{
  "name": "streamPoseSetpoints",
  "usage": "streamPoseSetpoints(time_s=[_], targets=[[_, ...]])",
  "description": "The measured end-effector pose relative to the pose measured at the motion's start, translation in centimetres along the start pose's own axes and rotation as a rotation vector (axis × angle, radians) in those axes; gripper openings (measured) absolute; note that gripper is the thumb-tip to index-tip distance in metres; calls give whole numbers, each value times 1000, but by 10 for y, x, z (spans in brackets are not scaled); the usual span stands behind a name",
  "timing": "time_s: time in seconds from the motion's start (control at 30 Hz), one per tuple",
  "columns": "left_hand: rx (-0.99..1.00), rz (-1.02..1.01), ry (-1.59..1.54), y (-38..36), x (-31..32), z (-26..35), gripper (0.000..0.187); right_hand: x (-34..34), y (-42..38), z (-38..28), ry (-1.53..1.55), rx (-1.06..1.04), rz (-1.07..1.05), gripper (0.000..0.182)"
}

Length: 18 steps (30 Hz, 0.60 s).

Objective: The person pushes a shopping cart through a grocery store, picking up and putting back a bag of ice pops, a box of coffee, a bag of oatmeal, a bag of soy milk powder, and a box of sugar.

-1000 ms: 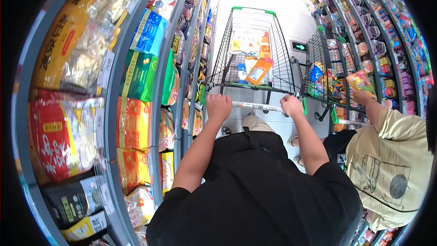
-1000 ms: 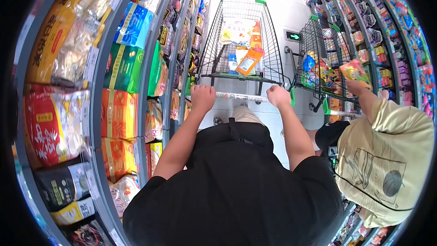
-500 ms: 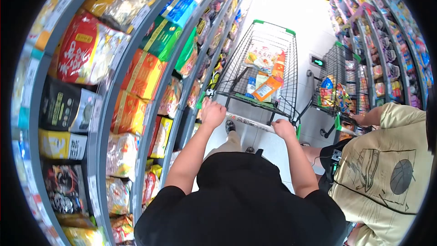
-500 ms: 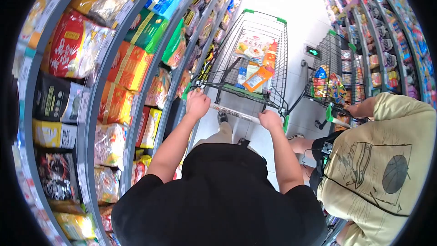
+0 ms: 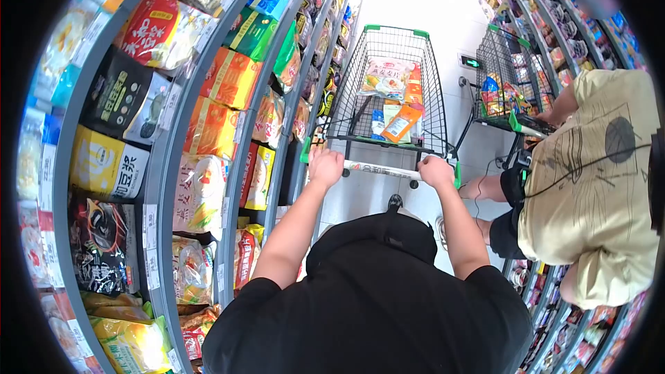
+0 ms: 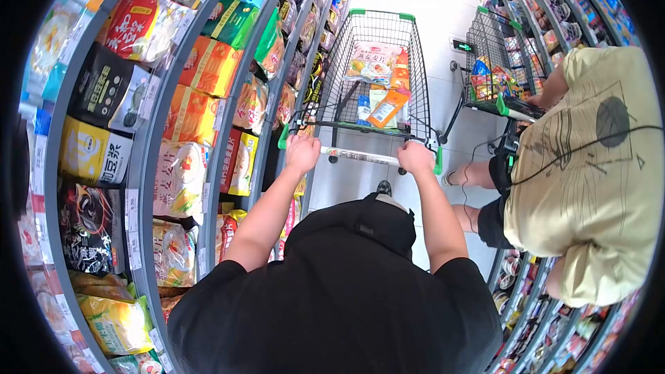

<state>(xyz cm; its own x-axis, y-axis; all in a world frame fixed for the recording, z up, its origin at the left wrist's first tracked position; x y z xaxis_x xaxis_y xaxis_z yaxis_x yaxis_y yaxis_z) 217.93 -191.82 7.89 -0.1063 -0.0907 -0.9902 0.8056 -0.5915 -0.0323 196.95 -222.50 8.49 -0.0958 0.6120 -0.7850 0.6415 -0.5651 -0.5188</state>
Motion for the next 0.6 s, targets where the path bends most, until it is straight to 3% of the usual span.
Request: streamPoseSetpoints(time_s=[0.07,0.2,0.47,0.53,0.6], targets=[[68,73,-21,-25,3,-4,49,8,-28,2,10,19,127,43],[144,35,-67,-83,-4,-13,49,36,-81,10,34,8,299,39],[129,155,0,-191,-3,-29,48,104,-169,32,26,17,276,37],[104,2,-41,-214,5,-36,49,122,-190,33,23,20,252,39],[95,18,-50,-235,4,-43,49,134,-208,33,3,6,251,39]])
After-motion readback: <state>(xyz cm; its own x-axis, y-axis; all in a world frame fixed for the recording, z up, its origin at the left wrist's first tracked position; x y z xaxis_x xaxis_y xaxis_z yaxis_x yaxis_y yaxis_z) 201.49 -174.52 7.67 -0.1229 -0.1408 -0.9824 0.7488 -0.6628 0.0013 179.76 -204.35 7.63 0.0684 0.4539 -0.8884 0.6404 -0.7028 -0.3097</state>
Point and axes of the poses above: each hand's wrist, its own y-axis towards the middle knuckle, its own x-axis out of the palm, z = x × y, the point moved 6 cm from there along y, towards the middle knuckle, and after that the axes turned 5 degrees about y, right-handed, at the moved point
